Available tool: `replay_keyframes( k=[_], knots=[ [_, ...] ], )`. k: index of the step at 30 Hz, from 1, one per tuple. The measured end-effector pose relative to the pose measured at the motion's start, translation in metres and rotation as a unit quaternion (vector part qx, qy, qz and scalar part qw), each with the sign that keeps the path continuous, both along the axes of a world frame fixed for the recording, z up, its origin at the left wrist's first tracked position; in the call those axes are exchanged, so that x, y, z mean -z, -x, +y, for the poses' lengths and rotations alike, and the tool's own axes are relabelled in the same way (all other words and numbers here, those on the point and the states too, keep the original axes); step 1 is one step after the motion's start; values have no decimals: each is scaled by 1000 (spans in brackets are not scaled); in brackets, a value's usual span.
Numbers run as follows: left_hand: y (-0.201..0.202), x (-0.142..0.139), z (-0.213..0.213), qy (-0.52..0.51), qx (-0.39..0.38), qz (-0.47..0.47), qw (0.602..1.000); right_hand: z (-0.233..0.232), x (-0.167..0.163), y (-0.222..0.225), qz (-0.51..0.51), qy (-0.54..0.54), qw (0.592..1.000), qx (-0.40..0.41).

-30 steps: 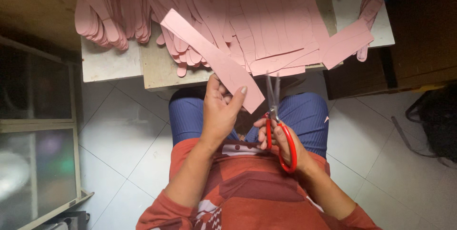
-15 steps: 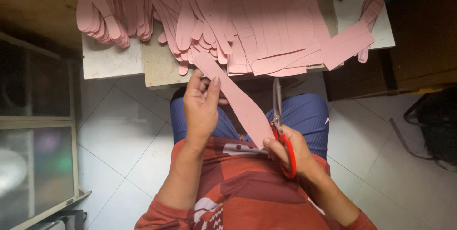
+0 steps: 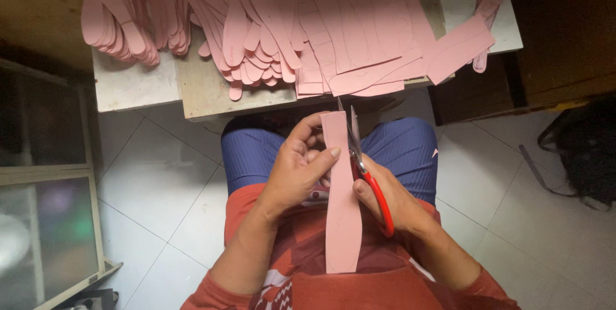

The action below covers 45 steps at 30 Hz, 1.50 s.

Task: The person sits on the floor and uses red-handled scissors to cut a pink sheet of material into elongated shapes. They rotate the sheet to follow drawn outlines and place finished pieces on a nearby table.

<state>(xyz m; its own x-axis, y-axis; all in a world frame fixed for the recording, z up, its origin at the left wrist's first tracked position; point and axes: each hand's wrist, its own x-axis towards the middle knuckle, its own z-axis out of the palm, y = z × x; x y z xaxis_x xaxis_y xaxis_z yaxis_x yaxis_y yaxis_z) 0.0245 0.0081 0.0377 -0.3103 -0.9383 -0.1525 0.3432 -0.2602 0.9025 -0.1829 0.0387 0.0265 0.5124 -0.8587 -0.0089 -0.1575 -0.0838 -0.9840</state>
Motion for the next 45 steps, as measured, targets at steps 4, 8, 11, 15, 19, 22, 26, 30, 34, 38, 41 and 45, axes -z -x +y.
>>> replay_keyframes(
  k=[4, 8, 11, 15, 19, 22, 26, 30, 34, 38, 41, 45],
  knots=[
    [6, -7, 4, -20, 8, -14, 1000, -3, -15, -5, 20, 3, 999, 36],
    [8, -11, 5, -15, 1, -46, 999, -1, -20, -5, 43, -31, 997, 59],
    [9, -12, 5, -11, -4, -52, 999, 0, -21, -5, 59, -64, 994, 69],
    [10, -12, 5, -19, -10, -35, 999, 0, -22, -5, 47, -11, 996, 72],
    [11, -13, 5, -20, -3, -14, 1000, 2, -24, -8, 37, -41, 995, 85],
    [12, -12, 4, -13, 1, 3, 1000, 1, -26, -10, 21, -17, 996, 89],
    [12, -10, 3, -7, 6, 20, 1000, 2, -31, -6, 24, -20, 995, 92],
    [8, -12, -2, -1, 20, 15, 1000, -2, -31, -2, 61, -31, 994, 91],
    [12, -16, -10, -11, 6, -9, 1000, -5, -25, 3, 57, 25, 993, 99],
    [18, -25, -22, 32, 4, -74, 997, -11, -25, 13, 106, -19, 989, 101],
    [18, -33, -28, 63, 35, -153, 986, -17, -26, 15, 76, -19, 993, 93],
    [19, -42, -29, 72, 67, -226, 969, -17, -32, 14, 51, 49, 995, 73]
  ],
)
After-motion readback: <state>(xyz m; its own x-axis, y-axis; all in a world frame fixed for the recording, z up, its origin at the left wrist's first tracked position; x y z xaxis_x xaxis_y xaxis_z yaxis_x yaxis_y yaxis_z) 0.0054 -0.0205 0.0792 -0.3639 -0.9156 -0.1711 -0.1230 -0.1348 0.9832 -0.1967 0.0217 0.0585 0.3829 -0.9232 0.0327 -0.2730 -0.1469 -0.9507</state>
